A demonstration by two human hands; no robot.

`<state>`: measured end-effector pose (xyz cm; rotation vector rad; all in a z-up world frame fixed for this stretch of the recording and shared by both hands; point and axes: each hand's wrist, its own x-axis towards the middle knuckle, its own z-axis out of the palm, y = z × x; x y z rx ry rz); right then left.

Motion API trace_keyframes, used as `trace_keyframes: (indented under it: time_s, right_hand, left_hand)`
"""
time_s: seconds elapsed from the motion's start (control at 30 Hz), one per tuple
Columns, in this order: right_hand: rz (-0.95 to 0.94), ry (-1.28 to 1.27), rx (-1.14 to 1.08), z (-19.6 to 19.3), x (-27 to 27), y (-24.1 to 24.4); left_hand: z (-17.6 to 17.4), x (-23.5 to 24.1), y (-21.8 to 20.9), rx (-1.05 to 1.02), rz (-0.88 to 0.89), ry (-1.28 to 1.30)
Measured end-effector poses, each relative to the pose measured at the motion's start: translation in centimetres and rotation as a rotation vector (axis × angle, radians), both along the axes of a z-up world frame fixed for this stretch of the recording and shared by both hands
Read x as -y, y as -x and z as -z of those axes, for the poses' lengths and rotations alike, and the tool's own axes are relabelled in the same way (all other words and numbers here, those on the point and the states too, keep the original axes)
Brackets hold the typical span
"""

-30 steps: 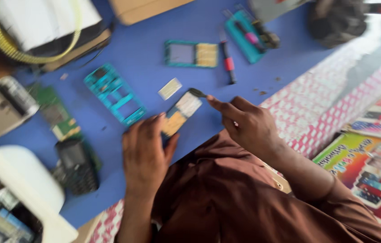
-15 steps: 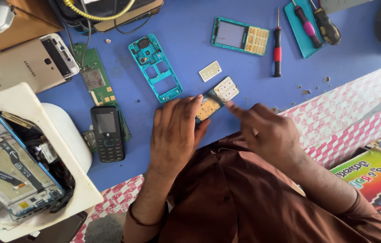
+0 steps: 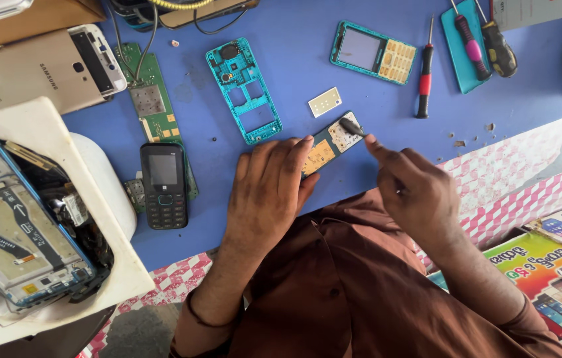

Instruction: The person cleans a mobile phone circuit board using a toothbrush and a screwdriver. They scrub the surface of the board and scrape off residue from specific components.

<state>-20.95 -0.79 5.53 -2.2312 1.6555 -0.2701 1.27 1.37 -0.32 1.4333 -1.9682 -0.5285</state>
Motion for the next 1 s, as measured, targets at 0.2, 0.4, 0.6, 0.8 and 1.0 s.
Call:
trace_keyframes:
  time_s: [0.2,0.4,0.6,0.8,1.0]
  right_hand:
    - [-0.083,-0.08,0.059,0.3,-1.1,-1.3]
    - [-0.049,0.002,-0.022,0.5,-1.1,-0.4]
    - [-0.18,-0.024,0.017,0.7,-2.0,-1.5]
    - [-0.248,-0.008,-0.013,0.4,-1.5,-1.9]
    - [-0.192,0.025,-0.065,0.0,-1.1,-1.8]
  left_hand:
    - [-0.2,0.0,0.0,-0.001,-0.004,0.017]
    - [0.0,-0.3,-0.1,-0.06,-0.024,0.007]
    - [0.0,-0.1,-0.2,-0.102,-0.022,0.026]
    - [0.0,-0.5,-0.3,-0.075,-0.046,0.047]
    - [-0.1,-0.4,-0.4,-0.073,-0.035,0.05]
